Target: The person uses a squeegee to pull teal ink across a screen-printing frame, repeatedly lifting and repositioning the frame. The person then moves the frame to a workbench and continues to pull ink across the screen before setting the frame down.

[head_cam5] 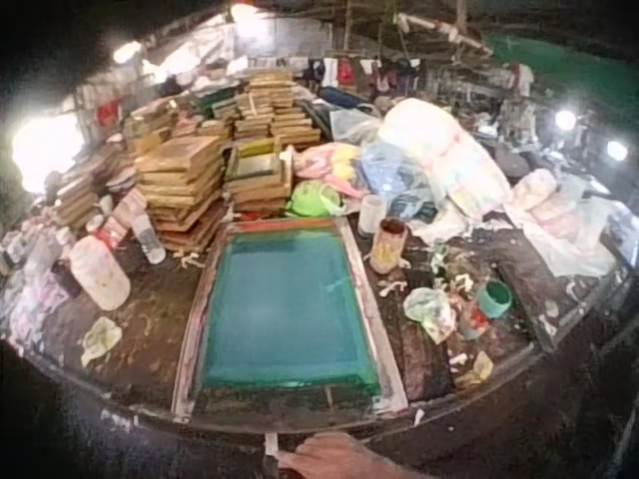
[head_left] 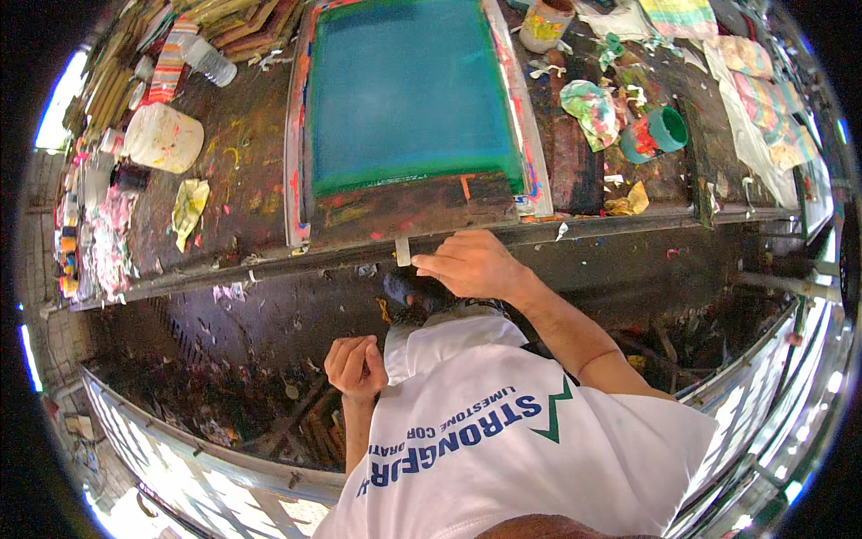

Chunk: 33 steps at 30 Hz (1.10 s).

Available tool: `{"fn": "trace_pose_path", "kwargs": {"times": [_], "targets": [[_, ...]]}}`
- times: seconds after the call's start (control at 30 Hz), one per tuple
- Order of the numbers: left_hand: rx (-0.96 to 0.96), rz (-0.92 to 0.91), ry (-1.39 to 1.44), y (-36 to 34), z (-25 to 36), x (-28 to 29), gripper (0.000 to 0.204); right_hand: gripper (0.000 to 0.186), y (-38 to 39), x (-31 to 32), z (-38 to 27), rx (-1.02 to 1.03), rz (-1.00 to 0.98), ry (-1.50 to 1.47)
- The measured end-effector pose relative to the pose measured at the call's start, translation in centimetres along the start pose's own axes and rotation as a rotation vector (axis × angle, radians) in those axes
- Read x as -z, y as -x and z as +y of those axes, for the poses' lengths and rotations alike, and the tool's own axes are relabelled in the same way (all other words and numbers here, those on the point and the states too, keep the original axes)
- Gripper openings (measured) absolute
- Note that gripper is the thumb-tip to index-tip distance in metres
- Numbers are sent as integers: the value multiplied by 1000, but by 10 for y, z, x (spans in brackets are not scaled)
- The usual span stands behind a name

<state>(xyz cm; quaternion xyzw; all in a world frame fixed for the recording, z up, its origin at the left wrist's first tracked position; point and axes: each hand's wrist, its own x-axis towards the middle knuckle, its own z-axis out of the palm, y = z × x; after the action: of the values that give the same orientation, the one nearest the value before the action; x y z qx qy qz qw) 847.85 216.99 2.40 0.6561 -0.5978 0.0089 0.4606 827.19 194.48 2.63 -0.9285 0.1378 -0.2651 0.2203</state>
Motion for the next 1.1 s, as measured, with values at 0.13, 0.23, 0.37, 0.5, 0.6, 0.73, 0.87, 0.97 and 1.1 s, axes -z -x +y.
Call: {"fn": "trace_pose_path", "kwargs": {"times": [0.13, 0.23, 0.37, 0.5, 0.6, 0.73, 0.87, 0.97, 1.1], "targets": [[15, 40, -32, 5, -10, 10, 20, 34, 3, -14, -12, -3, -3, -18], [-6, 30, 33, 5, -25, 21, 27, 33, 3, -27, -23, 42, 32, -61], [-38, 25, -5, 4, -52, 33, 40, 14, -4, -39, -46, -32, -114, -35], [-60, 4, -20, 4, -84, 56, 37, 17, -25, -56, -68, -42, -114, -27], [-12, 28, -5, 4, -106, 70, 36, 16, -40, -71, -83, -19, -98, 17], [-16, 45, 30, 1, -131, 89, 34, 19, -58, -94, -97, -4, -89, 72], [-55, 117, 42, 3, -152, 117, 31, 23, -87, -122, -113, 34, -165, -41], [-22, 142, -3, 16, -166, 145, 31, 26, -115, -149, -126, 113, -209, -70], [98, 232, -91, 50, -183, 191, 30, 17, -160, -193, -149, 255, -159, -157]]}}
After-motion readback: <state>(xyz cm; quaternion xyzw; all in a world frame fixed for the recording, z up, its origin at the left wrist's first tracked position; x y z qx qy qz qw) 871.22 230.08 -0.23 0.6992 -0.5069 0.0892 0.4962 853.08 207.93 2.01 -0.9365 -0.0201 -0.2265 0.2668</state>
